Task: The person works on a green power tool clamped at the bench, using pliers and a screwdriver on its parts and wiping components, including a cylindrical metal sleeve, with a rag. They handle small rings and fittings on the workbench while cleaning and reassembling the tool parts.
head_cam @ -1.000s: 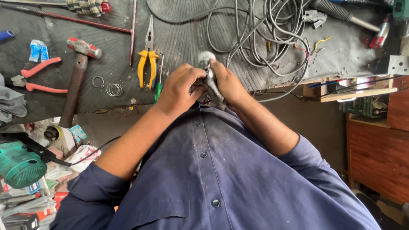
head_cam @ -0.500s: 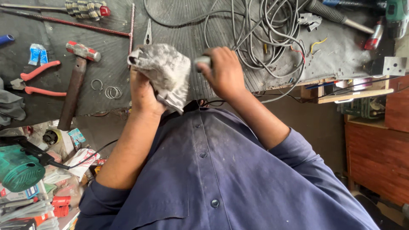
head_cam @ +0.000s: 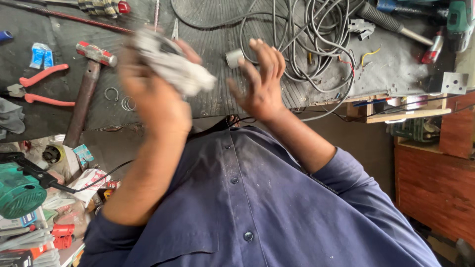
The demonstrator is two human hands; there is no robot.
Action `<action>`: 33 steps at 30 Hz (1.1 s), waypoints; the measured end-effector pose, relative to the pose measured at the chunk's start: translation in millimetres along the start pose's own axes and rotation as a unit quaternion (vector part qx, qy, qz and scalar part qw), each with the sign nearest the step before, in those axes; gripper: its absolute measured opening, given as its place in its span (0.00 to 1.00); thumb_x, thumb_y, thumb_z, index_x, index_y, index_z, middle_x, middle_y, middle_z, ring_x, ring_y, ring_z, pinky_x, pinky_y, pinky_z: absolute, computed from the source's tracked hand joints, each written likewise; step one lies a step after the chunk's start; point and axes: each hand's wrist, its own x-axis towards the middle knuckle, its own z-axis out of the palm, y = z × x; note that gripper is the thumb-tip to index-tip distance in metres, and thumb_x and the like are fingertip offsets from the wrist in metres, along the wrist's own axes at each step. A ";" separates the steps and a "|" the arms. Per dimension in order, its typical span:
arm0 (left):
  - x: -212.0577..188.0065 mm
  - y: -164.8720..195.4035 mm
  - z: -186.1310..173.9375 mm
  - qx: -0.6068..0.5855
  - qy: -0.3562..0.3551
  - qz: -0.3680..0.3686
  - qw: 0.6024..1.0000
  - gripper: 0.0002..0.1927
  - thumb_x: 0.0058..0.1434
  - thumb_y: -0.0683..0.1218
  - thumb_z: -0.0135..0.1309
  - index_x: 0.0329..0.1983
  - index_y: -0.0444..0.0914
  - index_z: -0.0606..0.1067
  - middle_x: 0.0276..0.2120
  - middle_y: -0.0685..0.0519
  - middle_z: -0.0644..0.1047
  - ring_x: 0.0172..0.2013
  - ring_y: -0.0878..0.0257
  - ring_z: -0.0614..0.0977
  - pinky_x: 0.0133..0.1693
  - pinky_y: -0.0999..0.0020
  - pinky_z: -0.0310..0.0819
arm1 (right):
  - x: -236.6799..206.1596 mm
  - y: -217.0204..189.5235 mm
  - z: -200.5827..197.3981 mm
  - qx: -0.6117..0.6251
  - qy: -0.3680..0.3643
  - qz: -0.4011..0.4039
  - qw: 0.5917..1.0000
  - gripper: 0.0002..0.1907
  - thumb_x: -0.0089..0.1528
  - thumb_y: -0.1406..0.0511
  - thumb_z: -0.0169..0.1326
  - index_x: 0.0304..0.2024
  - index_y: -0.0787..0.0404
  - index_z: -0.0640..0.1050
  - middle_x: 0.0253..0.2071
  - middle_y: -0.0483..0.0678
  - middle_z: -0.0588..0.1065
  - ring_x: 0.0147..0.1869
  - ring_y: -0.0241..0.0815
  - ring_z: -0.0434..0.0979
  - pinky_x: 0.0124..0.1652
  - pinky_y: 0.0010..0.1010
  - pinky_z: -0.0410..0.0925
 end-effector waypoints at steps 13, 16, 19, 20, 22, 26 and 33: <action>-11.7 -89.4 -86.9 0.095 0.178 -0.274 0.940 0.19 0.62 0.40 0.43 0.56 0.44 0.70 0.55 0.58 0.75 0.53 0.63 0.77 0.49 0.65 0.75 | 23.1 57.2 -0.7 -0.058 -0.231 -0.090 0.967 0.29 0.56 0.66 0.67 0.59 0.56 0.76 0.62 0.42 0.73 0.77 0.48 0.64 0.73 0.52 0.51; -25.9 -74.9 -87.4 0.597 -0.198 0.209 0.749 0.16 0.70 0.41 0.53 0.60 0.37 0.72 0.58 0.48 0.74 0.58 0.51 0.76 0.61 0.54 0.70 | 17.9 42.2 -15.5 0.178 -0.182 0.038 0.966 0.31 0.53 0.70 0.65 0.59 0.63 0.73 0.65 0.55 0.70 0.72 0.55 0.65 0.69 0.48 0.58; -32.4 -67.5 -71.5 0.502 -0.225 0.135 0.824 0.25 0.58 0.27 0.49 0.57 0.36 0.73 0.61 0.38 0.72 0.60 0.46 0.76 0.60 0.58 0.73 | 12.8 19.3 -31.2 0.189 -0.142 0.025 0.971 0.32 0.54 0.72 0.67 0.60 0.64 0.70 0.62 0.55 0.71 0.68 0.56 0.67 0.67 0.48 0.60; -32.4 -66.1 -66.4 0.471 -0.212 0.088 0.852 0.21 0.63 0.28 0.50 0.57 0.36 0.73 0.60 0.40 0.74 0.59 0.49 0.78 0.58 0.60 0.74 | 13.9 13.8 -34.5 0.184 -0.143 0.007 0.972 0.32 0.55 0.71 0.68 0.60 0.64 0.70 0.61 0.55 0.71 0.67 0.56 0.68 0.66 0.48 0.60; -29.5 -67.3 -56.6 0.401 -0.191 0.002 0.896 0.13 0.71 0.32 0.53 0.57 0.35 0.74 0.59 0.45 0.77 0.57 0.56 0.82 0.55 0.66 0.78 | 20.1 7.8 -40.1 0.167 -0.137 -0.032 0.976 0.33 0.55 0.68 0.71 0.59 0.63 0.70 0.59 0.54 0.71 0.66 0.56 0.69 0.64 0.48 0.59; -25.6 -65.9 -52.7 0.131 -0.118 -0.242 0.954 0.14 0.64 0.35 0.60 0.50 0.39 0.73 0.45 0.53 0.78 0.47 0.65 0.83 0.46 0.71 0.79 | 32.8 1.2 -52.1 0.184 -0.142 -0.098 0.968 0.31 0.56 0.65 0.69 0.58 0.65 0.71 0.57 0.54 0.71 0.63 0.56 0.73 0.63 0.50 0.62; -28.2 -54.7 -37.9 0.240 -0.304 -0.339 0.858 0.07 0.58 0.39 0.59 0.39 0.35 0.79 0.30 0.56 0.80 0.31 0.69 0.78 0.34 0.70 0.73 | 44.0 17.9 -66.1 0.127 -0.155 -0.349 0.915 0.23 0.66 0.55 0.58 0.51 0.70 0.76 0.46 0.56 0.76 0.50 0.56 0.77 0.52 0.49 0.71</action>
